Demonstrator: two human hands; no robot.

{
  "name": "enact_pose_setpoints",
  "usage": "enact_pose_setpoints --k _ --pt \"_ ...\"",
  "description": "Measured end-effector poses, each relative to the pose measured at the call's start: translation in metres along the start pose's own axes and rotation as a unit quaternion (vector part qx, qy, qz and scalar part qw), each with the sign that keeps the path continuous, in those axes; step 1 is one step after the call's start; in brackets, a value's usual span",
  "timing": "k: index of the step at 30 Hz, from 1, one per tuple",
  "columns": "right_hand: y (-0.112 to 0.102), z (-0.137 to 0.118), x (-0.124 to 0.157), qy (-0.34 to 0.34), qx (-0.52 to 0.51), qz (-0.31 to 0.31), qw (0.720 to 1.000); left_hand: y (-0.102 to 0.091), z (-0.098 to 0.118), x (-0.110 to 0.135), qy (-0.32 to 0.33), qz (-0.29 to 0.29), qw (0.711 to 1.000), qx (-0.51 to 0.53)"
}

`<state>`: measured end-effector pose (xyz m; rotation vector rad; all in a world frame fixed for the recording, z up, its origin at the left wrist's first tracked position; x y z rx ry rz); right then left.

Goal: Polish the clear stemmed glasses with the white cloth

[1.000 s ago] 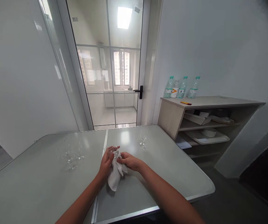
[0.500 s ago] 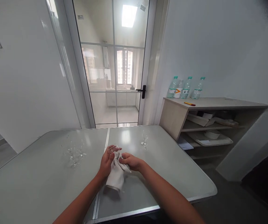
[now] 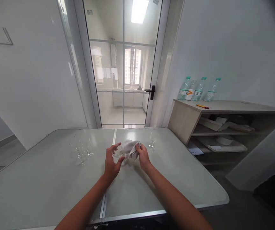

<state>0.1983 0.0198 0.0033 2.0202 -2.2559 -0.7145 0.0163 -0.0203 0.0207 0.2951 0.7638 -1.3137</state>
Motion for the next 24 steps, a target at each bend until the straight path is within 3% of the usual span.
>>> enact_pose_setpoints --k 5,9,12,15,19,24 --pt "0.019 0.0 0.015 0.178 -0.115 -0.176 0.961 0.002 -0.003 0.003 0.041 -0.052 0.998 0.009" --pt "0.019 0.005 0.02 0.219 -0.107 -0.213 0.946 0.004 -0.004 0.005 0.079 -0.101 0.992 0.001" --pt "0.011 0.012 0.015 0.212 -0.059 -0.207 0.953 0.007 -0.005 0.006 0.085 -0.134 0.987 -0.003" --pt "0.002 0.017 0.007 0.182 0.004 -0.154 0.971 0.011 -0.006 0.007 0.082 -0.163 0.983 -0.007" --pt "-0.003 0.016 0.0 0.156 0.004 -0.075 0.985 0.012 -0.007 0.006 0.076 -0.149 0.986 -0.008" --pt "0.003 0.01 0.003 0.191 -0.032 -0.11 0.975 0.01 -0.011 0.005 0.071 -0.158 0.985 -0.01"
Point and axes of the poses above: each hand's wrist, its own x-axis away from the middle knuckle, its own y-axis out of the palm, z = x × y, the point moved 2 cm from there along -x, towards the middle knuckle, and after that the axes turned 8 degrees about -y, right-handed, at the moved point
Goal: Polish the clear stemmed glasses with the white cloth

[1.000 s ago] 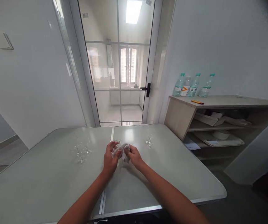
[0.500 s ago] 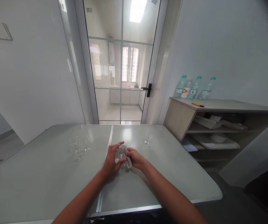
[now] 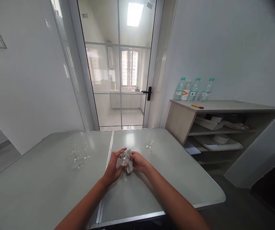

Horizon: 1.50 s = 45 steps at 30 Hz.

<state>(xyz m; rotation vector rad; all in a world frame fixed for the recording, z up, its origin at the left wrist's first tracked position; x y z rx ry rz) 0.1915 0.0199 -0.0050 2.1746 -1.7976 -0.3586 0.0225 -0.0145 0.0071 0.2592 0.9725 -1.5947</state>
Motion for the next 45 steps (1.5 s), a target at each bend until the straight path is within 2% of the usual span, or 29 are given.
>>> enact_pose_setpoints --k 3,10,16,19,23,27,34,40,42,45 --pt "0.001 0.002 0.002 -0.002 0.009 0.009 1.0 0.0 -0.002 0.0 -0.007 -0.001 1.0 0.0" --pt "-0.011 0.009 -0.007 -0.059 0.012 0.093 0.994 0.004 0.003 -0.001 -0.006 0.008 1.0 0.016" --pt "-0.008 0.008 -0.012 -0.06 -0.012 0.045 0.997 0.002 0.001 -0.003 -0.044 0.012 0.997 0.066" --pt "-0.006 0.011 -0.012 -0.06 -0.001 0.035 0.998 0.004 0.002 -0.001 -0.022 -0.012 0.998 0.058" --pt "-0.012 0.015 -0.012 -0.072 0.019 0.057 0.996 0.011 0.005 0.001 0.027 -0.065 0.997 0.016" --pt "-0.018 0.012 -0.011 -0.075 0.019 0.074 0.994 0.009 0.005 0.001 0.02 -0.033 0.999 0.02" --pt "-0.007 0.01 -0.008 -0.036 0.004 0.015 0.999 0.003 0.001 0.0 -0.017 0.002 0.999 0.034" --pt "-0.017 0.012 -0.01 -0.048 0.04 0.069 0.996 0.008 0.002 0.001 -0.006 -0.023 0.999 0.029" --pt "-0.02 0.012 -0.011 -0.047 0.039 0.077 0.995 0.007 0.0 0.0 -0.018 -0.012 0.999 0.046" --pt "-0.017 0.013 -0.013 -0.028 0.024 0.059 0.998 0.004 -0.004 -0.001 -0.045 0.019 0.996 0.073"
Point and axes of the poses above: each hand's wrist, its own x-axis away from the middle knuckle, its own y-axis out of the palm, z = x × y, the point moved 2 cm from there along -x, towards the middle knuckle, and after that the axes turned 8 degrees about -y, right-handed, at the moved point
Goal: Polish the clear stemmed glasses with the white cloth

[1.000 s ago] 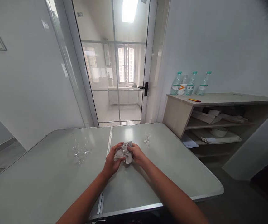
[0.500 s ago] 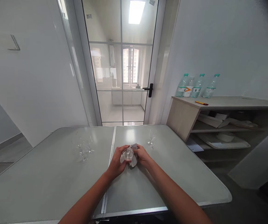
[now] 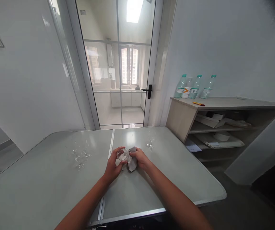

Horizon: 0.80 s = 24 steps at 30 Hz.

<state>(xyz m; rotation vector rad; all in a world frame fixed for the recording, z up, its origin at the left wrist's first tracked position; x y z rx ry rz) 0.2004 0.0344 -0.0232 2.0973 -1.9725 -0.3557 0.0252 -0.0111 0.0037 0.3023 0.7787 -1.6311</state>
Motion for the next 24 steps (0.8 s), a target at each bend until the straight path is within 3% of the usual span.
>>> enact_pose_setpoints --k 9,16,24 --pt "0.007 -0.001 0.005 0.023 -0.012 -0.038 0.999 0.004 -0.002 0.002 0.024 -0.035 0.999 -0.027" --pt "0.006 -0.004 0.006 0.024 -0.047 -0.049 0.997 0.003 0.002 0.002 0.03 -0.016 0.999 -0.022" --pt "-0.001 0.0 0.001 -0.017 -0.052 0.033 0.998 0.007 0.014 0.004 0.109 -0.054 0.988 -0.09"
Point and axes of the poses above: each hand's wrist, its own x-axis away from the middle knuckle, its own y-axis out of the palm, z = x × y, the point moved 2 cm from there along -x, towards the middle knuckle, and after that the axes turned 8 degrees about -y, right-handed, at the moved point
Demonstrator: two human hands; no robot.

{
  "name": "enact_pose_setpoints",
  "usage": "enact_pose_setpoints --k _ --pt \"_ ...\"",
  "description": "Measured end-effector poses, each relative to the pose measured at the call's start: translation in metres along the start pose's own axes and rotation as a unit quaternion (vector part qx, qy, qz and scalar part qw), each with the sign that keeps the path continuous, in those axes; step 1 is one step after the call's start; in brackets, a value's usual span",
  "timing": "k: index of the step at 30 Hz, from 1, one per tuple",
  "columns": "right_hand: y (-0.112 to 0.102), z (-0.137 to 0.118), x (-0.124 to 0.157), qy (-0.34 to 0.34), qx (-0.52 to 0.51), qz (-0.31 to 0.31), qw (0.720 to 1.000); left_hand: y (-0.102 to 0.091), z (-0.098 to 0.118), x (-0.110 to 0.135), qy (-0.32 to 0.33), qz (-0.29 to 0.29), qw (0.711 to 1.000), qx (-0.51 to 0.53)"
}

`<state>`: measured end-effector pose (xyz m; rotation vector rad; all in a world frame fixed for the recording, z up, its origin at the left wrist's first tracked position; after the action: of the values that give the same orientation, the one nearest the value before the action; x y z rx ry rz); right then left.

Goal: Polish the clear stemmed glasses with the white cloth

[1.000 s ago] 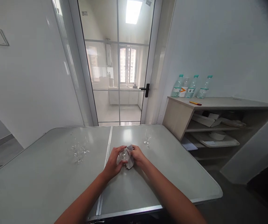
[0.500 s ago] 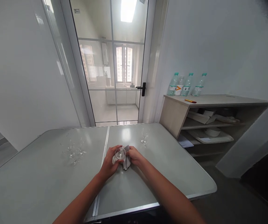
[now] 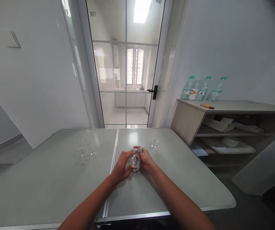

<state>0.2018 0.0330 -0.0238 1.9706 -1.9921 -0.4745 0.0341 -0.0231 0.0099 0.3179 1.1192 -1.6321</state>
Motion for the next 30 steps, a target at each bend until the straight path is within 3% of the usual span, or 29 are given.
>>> enact_pose_setpoints --k 3,7,10,15,23,25,28,30 --pt "0.003 -0.004 0.002 0.014 -0.027 -0.012 0.999 0.0 -0.002 0.0 -0.01 0.012 1.0 0.012" --pt "0.013 -0.01 0.009 0.052 -0.045 -0.08 0.994 -0.004 -0.008 0.001 -0.057 0.048 0.996 0.05" --pt "0.015 -0.011 0.01 0.038 -0.015 -0.104 0.994 -0.005 -0.006 0.001 -0.059 0.048 0.996 0.039" --pt "0.006 -0.008 0.005 0.005 0.028 -0.034 0.999 0.001 0.0 0.002 -0.012 0.0 1.0 -0.011" --pt "0.007 -0.008 0.002 -0.047 0.036 0.007 0.998 -0.003 -0.009 0.002 -0.089 0.057 0.992 0.07" --pt "0.011 -0.014 0.005 -0.04 0.005 -0.025 0.999 -0.007 -0.009 0.0 -0.102 0.059 0.986 0.116" --pt "0.016 -0.022 0.012 0.025 -0.053 -0.134 0.989 -0.013 -0.007 -0.003 -0.123 0.076 0.972 0.187" --pt "0.017 -0.024 0.015 0.052 -0.051 -0.171 0.983 -0.015 -0.006 -0.004 -0.128 0.079 0.968 0.199"
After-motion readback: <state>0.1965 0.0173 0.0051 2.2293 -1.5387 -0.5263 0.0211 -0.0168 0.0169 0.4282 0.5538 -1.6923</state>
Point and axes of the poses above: each hand's wrist, its own x-axis away from the middle knuckle, its own y-axis out of the palm, z = x × y, the point moved 2 cm from there along -x, towards the middle knuckle, and after that the axes turned 8 degrees about -y, right-handed, at the moved point
